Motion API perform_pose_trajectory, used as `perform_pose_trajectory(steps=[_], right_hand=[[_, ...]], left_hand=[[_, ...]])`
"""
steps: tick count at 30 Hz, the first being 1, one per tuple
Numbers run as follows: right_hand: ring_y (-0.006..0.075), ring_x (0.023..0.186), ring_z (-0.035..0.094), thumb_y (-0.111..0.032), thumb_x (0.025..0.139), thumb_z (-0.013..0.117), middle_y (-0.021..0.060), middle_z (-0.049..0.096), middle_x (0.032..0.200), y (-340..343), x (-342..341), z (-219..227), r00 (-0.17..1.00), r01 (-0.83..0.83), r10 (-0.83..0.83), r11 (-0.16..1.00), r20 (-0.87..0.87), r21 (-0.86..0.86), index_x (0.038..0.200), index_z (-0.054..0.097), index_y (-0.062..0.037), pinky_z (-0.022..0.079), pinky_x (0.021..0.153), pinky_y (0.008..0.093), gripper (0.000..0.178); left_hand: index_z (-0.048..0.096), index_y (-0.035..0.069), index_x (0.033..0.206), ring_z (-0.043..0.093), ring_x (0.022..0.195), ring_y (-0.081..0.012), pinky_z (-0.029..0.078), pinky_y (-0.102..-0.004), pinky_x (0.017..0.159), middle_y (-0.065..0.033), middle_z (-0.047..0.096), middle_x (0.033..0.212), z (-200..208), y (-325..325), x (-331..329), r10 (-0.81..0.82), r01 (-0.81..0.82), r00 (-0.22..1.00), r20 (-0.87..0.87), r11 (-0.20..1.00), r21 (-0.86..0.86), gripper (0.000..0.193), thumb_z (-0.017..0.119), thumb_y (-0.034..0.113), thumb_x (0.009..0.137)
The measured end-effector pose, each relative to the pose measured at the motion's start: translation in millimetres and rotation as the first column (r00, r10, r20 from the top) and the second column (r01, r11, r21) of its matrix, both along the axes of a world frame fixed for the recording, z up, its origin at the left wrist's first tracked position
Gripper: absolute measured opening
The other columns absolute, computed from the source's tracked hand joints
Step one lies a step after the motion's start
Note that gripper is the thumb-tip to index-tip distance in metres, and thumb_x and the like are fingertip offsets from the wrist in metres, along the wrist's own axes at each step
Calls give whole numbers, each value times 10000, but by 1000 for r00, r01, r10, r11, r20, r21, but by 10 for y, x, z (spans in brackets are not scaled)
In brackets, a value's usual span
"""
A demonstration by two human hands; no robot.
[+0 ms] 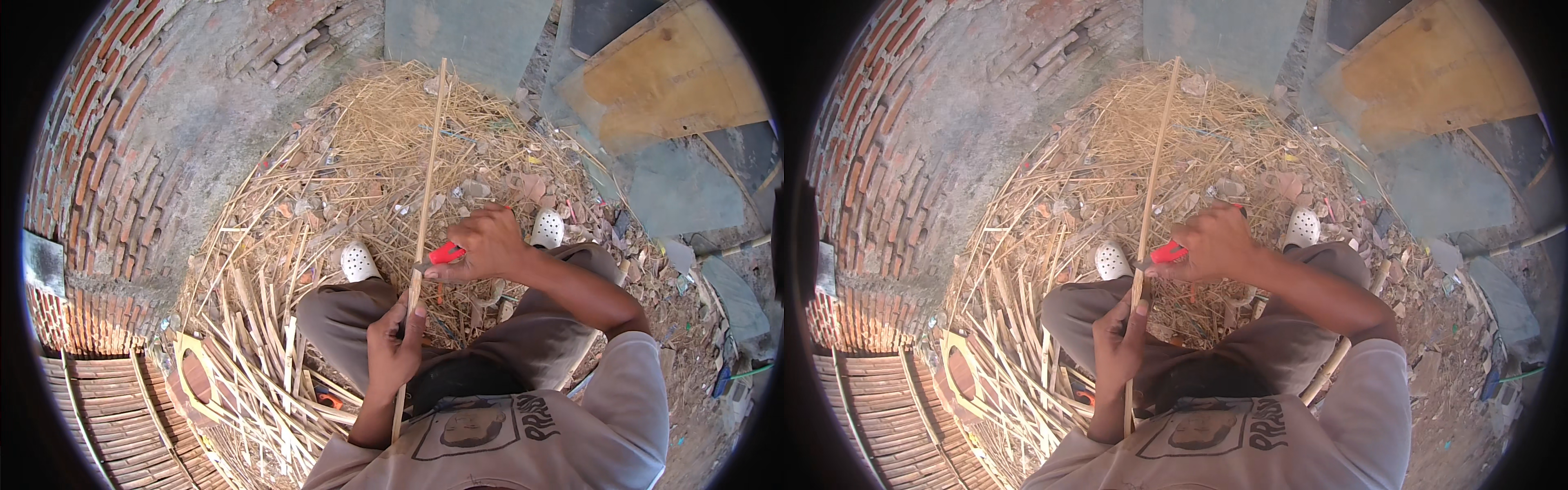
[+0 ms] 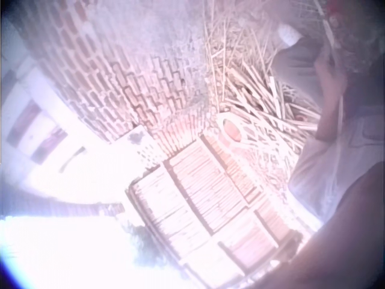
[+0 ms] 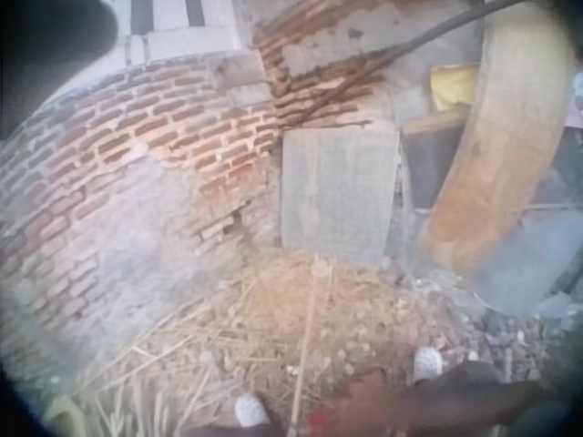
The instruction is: The person sits on the ground and uses a red utility knife to shave and smooth a long bamboo stick. They hold the stick with their left hand and scrape along its length with the knife in their right hand, removing thin strips of material.
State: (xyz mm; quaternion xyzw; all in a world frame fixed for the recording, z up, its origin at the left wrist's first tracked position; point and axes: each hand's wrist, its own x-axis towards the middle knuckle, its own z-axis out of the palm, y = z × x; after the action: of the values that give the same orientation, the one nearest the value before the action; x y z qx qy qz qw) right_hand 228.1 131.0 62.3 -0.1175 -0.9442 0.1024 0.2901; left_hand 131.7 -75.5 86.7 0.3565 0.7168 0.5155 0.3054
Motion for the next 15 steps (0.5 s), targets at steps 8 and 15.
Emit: perform_pose_trajectory(steps=[8, 15], right_hand=[[252, 416, 576, -756, 747, 579, 92, 554, 465, 532, -93, 96, 953, 289, -281, 955, 110, -66, 617, 673, -92, 457, 449, 388, 683], [259, 463, 584, -711, 722, 642, 68, 562, 502, 151, -94, 84, 997, 59, -58, 998, 52, -31, 578, 625, -113, 469, 510, 380, 615]], left_hand=[[605, -33, 1227, 415, 651, -24, 378, -200, 584, 54, 494, 681, -3, -167, 84, -14, 15, 995, 103, 1000, -6, 307, 563, 145, 980], [612, -33, 1209, 417, 650, -26, 371, -201, 582, 44, 505, 688, 49, -155, 32, 31, -26, 985, 167, 999, -31, 290, 541, 144, 991]])
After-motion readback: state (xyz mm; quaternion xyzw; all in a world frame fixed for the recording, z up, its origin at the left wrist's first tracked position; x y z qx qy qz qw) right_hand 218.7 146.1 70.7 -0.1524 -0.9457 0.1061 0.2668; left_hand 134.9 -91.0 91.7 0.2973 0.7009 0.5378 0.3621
